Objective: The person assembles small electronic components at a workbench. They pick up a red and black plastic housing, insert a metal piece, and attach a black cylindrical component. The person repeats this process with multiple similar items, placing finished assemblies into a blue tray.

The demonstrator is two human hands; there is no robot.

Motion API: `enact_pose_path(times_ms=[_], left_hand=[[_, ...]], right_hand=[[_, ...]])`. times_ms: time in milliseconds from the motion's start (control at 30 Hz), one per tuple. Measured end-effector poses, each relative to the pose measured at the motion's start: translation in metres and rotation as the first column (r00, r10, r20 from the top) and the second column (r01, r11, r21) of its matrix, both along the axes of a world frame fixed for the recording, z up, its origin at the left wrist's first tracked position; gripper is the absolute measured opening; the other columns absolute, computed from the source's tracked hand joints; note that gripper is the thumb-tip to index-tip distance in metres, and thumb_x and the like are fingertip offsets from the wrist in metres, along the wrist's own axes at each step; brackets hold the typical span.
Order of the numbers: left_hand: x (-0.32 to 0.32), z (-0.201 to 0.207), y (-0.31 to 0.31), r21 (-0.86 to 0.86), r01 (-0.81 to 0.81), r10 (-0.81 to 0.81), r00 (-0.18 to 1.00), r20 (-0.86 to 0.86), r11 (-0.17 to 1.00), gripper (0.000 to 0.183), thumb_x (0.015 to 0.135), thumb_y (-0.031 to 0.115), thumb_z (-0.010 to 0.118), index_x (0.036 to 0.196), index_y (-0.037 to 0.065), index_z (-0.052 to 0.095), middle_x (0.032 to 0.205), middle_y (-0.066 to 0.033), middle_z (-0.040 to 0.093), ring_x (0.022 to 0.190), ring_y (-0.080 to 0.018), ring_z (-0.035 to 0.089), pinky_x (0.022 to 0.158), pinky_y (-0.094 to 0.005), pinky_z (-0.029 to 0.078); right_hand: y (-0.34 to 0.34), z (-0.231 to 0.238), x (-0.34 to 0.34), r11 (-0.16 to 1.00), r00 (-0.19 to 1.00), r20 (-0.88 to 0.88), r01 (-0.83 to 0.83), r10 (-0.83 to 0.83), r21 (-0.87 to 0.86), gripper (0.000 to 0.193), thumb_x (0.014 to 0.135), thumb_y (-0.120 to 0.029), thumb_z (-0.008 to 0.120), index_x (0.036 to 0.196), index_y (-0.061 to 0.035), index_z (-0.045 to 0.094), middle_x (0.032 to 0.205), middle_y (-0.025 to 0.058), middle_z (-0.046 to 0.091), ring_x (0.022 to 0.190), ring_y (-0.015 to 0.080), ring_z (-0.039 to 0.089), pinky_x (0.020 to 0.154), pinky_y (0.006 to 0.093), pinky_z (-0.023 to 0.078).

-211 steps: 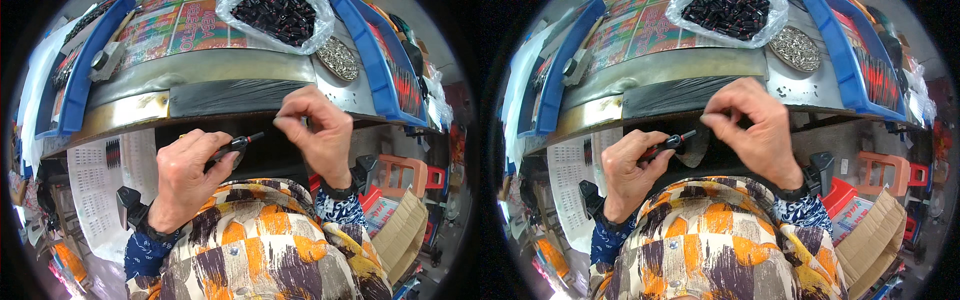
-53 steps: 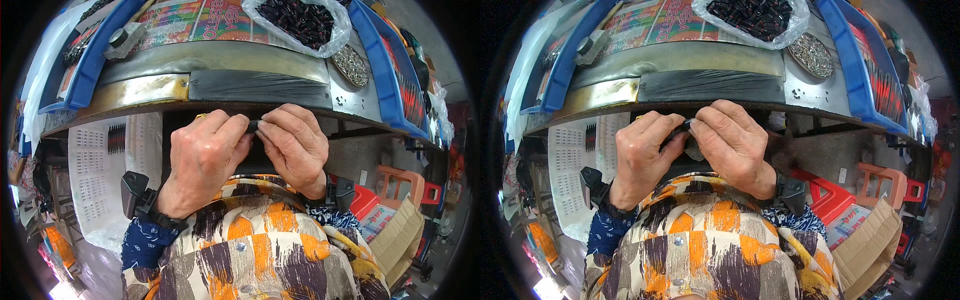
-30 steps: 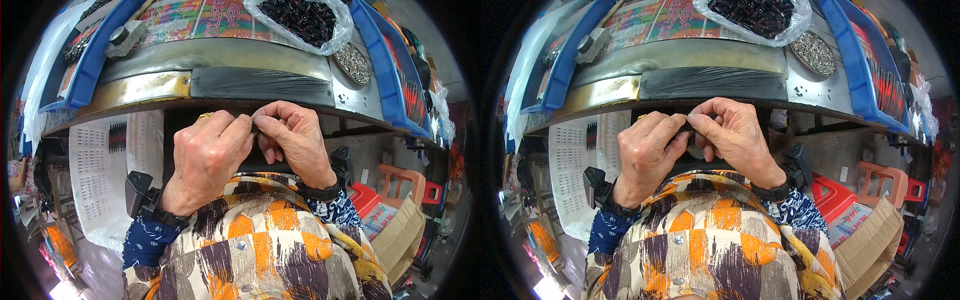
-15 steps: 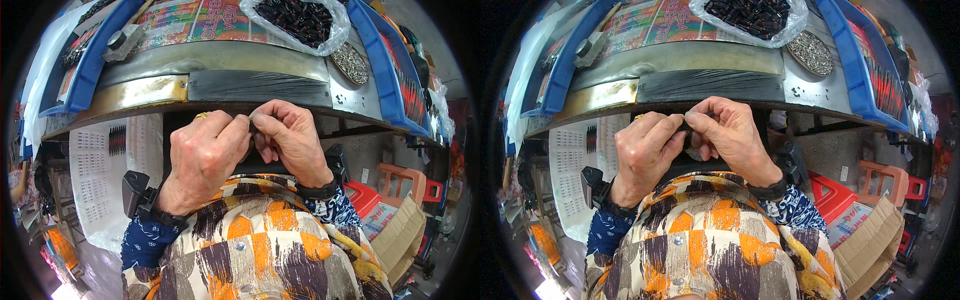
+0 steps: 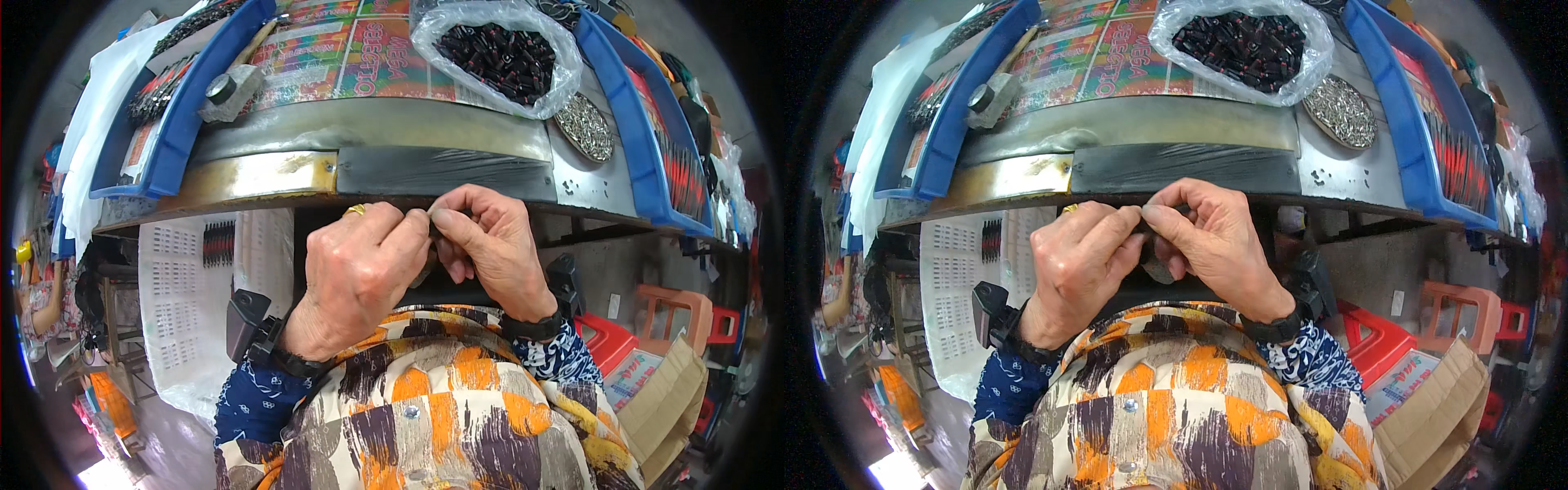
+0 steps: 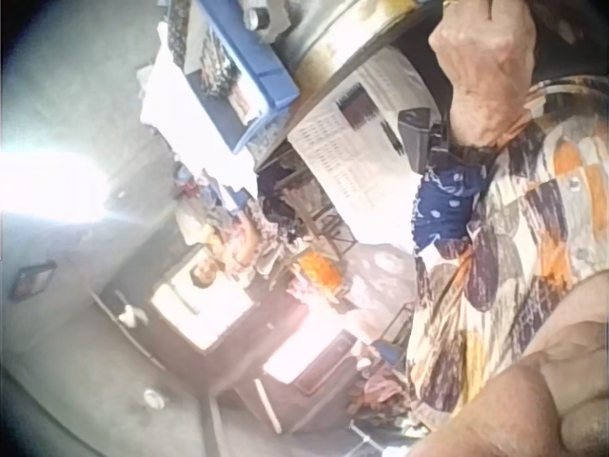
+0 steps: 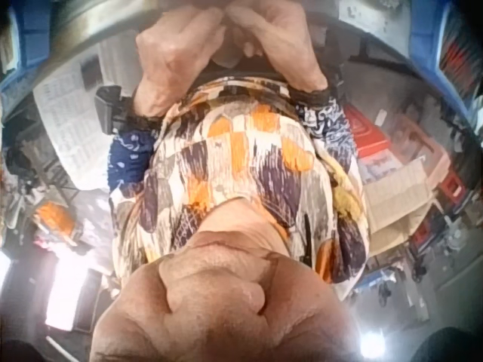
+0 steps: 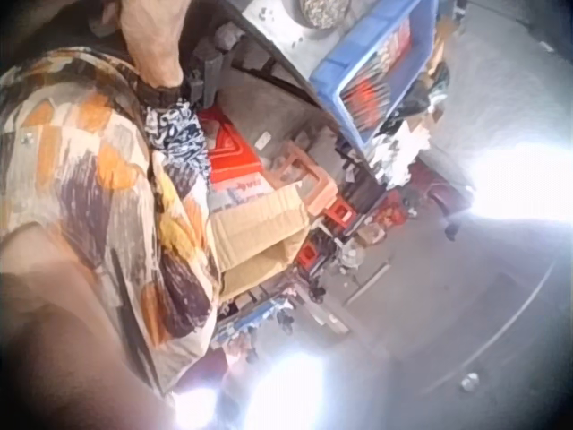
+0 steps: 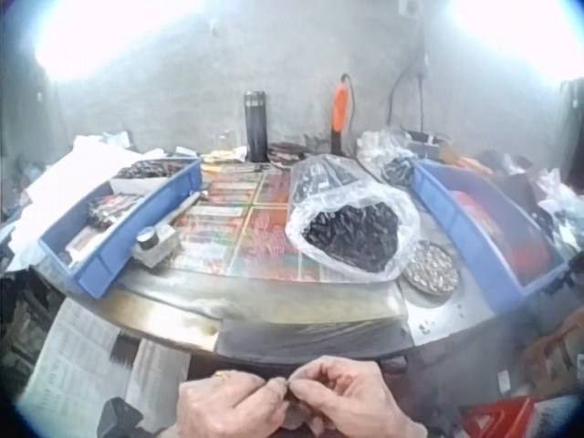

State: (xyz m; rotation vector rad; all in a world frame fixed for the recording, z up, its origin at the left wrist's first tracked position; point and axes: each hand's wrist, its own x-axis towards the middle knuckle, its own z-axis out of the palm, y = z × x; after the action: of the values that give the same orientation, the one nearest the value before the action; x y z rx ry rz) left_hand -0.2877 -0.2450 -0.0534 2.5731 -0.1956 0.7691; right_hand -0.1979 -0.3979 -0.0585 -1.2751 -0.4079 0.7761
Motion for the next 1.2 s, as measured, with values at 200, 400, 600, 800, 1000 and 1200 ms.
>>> enact_pose_path(times_ms=[200,400,600,800,1000,1200], left_hand=[[-0.001,-0.006,-0.004,-0.001,0.007,-0.007,0.998,0.068,1.0,0.024,0.067,0.0,0.072,0.09,0.001,0.066,0.073,-0.0096,0.06,0.062,-0.0249,0.062,0.055,-0.0335,0.05],[0.001,-0.007,-0.005,-0.075,0.006,-0.003,0.999,0.038,0.997,0.024,0.067,-0.003,0.072,0.09,0.0,0.066,0.074,-0.0119,0.062,0.064,-0.0269,0.062,0.057,-0.0337,0.049],[-0.001,-0.004,0.0,-0.285,0.031,-0.048,0.997,-0.054,0.958,0.022,0.07,-0.002,0.074,0.092,-0.001,0.068,0.072,-0.0083,0.061,0.058,-0.0161,0.059,0.051,-0.0266,0.046],[-0.003,-0.006,0.005,-0.308,0.053,-0.091,0.99,-0.109,0.95,0.021,0.072,-0.002,0.075,0.092,0.0,0.069,0.072,-0.007,0.062,0.058,-0.0124,0.057,0.051,-0.024,0.045],[-0.005,-0.009,-0.001,-0.37,0.003,-0.052,0.991,-0.123,0.929,0.02,0.073,0.0,0.075,0.092,-0.001,0.068,0.074,-0.0068,0.063,0.06,-0.0112,0.058,0.053,-0.0233,0.046],[-0.004,-0.01,0.001,-0.371,0.017,-0.067,0.99,-0.123,0.928,0.019,0.074,0.0,0.074,0.092,-0.001,0.068,0.073,-0.0066,0.062,0.06,-0.011,0.057,0.053,-0.0231,0.046]], right_hand=[[-0.006,0.003,0.005,0.997,0.998,0.011,-0.065,0.065,-0.034,0.014,0.094,-0.012,0.062,0.092,0.0023,0.062,0.071,0.0003,0.059,0.056,0.0033,0.053,0.043,0.0164,0.04],[-0.002,-0.01,-0.003,0.998,0.998,0.041,0.055,-0.057,0.042,0.016,0.093,-0.014,0.064,0.095,0.0017,0.062,0.071,0.0004,0.06,0.055,0.0032,0.053,0.043,0.016,0.04],[-0.005,-0.016,-0.001,0.994,0.998,0.044,0.033,-0.038,0.103,0.02,0.096,-0.02,0.061,0.098,0.0001,0.062,0.069,0.0008,0.062,0.052,0.0055,0.058,0.045,0.016,0.042],[-0.007,-0.02,0.0,0.998,0.987,0.161,0.011,-0.021,0.062,0.021,0.096,-0.022,0.061,0.094,-0.0013,0.064,0.067,0.0013,0.062,0.051,0.0068,0.059,0.043,0.0166,0.041],[-0.002,-0.022,-0.006,0.99,0.943,0.303,0.119,-0.135,0.07,0.019,0.095,-0.017,0.062,0.091,0.0014,0.064,0.068,-0.0004,0.059,0.054,0.0039,0.053,0.046,0.0179,0.041],[-0.002,-0.021,-0.004,0.995,0.967,0.241,0.076,-0.089,0.063,0.02,0.095,-0.018,0.062,0.09,0.0009,0.065,0.066,-0.0009,0.059,0.053,0.0031,0.053,0.044,0.0173,0.04]])
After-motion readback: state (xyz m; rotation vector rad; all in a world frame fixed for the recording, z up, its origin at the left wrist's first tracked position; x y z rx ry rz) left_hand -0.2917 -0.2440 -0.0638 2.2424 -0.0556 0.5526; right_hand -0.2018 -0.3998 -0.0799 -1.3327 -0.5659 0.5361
